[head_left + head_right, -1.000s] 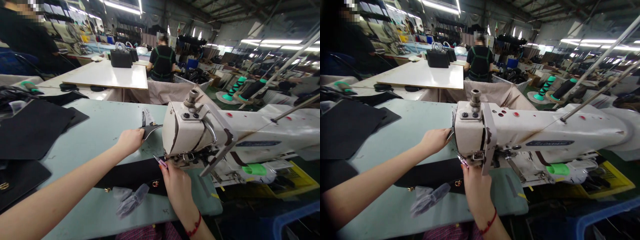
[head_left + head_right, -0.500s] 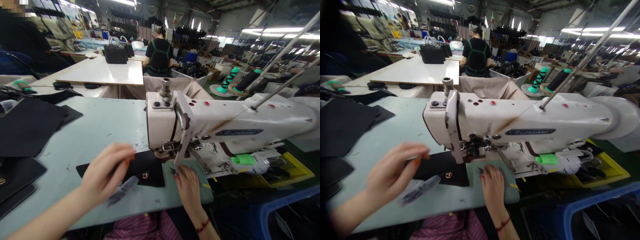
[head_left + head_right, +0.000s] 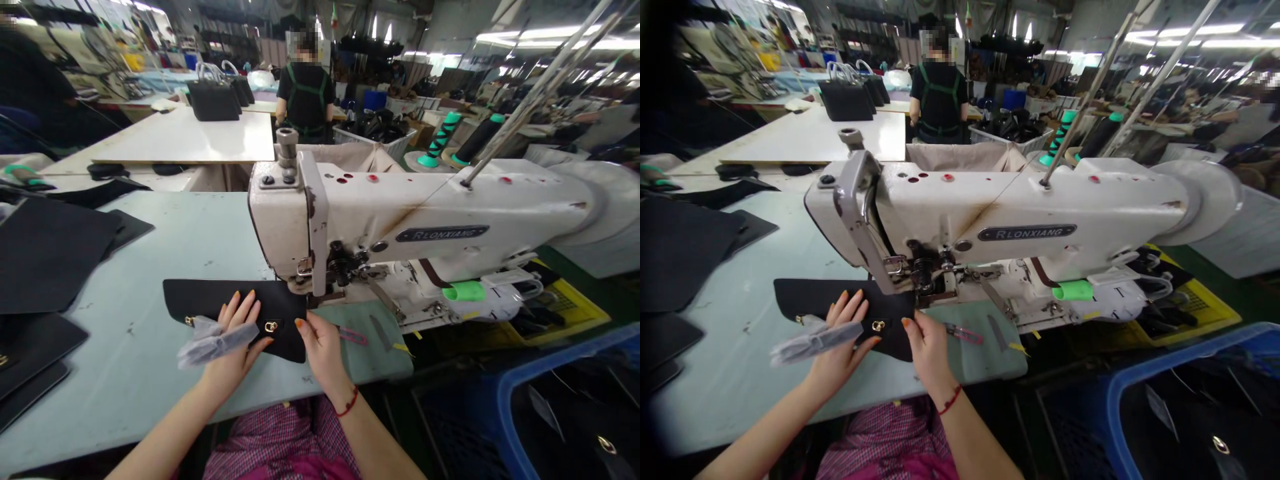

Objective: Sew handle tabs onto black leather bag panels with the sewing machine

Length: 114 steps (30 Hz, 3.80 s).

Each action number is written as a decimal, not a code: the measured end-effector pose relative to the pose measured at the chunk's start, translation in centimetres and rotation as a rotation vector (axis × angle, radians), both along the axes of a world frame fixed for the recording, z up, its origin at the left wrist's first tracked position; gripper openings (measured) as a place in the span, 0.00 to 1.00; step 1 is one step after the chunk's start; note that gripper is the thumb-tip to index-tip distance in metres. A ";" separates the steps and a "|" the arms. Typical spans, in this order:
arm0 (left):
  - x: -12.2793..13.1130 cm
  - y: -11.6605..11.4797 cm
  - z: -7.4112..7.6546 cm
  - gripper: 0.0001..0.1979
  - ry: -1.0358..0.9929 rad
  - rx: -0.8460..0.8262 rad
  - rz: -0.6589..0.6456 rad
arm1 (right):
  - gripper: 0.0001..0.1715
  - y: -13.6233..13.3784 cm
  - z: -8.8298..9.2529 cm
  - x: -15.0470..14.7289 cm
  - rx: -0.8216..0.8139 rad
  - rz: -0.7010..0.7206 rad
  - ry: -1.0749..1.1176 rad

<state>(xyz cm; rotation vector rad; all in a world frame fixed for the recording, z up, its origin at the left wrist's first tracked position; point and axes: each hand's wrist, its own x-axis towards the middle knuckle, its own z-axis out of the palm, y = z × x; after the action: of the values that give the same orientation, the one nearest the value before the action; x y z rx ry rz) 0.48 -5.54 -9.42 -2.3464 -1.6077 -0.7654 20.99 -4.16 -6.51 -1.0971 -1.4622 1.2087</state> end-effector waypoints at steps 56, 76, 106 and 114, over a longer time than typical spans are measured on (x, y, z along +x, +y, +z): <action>-1.3 4.7 6.3 0.22 -0.239 -0.354 -0.225 | 0.29 -1.1 1.4 2.7 -0.536 0.254 0.311; -1.2 5.3 7.6 0.19 -0.187 -0.433 -0.243 | 0.29 -1.2 1.6 2.1 -0.609 0.212 0.395; -1.2 4.7 6.8 0.17 0.186 -0.351 -0.180 | 0.33 -2.0 -2.0 1.1 -0.327 0.066 0.137; -1.0 5.2 7.3 0.16 0.126 -0.433 -0.192 | 0.33 -1.7 -1.5 1.2 -0.369 0.072 0.172</action>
<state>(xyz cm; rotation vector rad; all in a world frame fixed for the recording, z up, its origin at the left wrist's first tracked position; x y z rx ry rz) -0.54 -0.39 -2.12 -2.8142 -1.6428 -0.3094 22.20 -5.84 -8.03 -1.1548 -1.1833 1.6275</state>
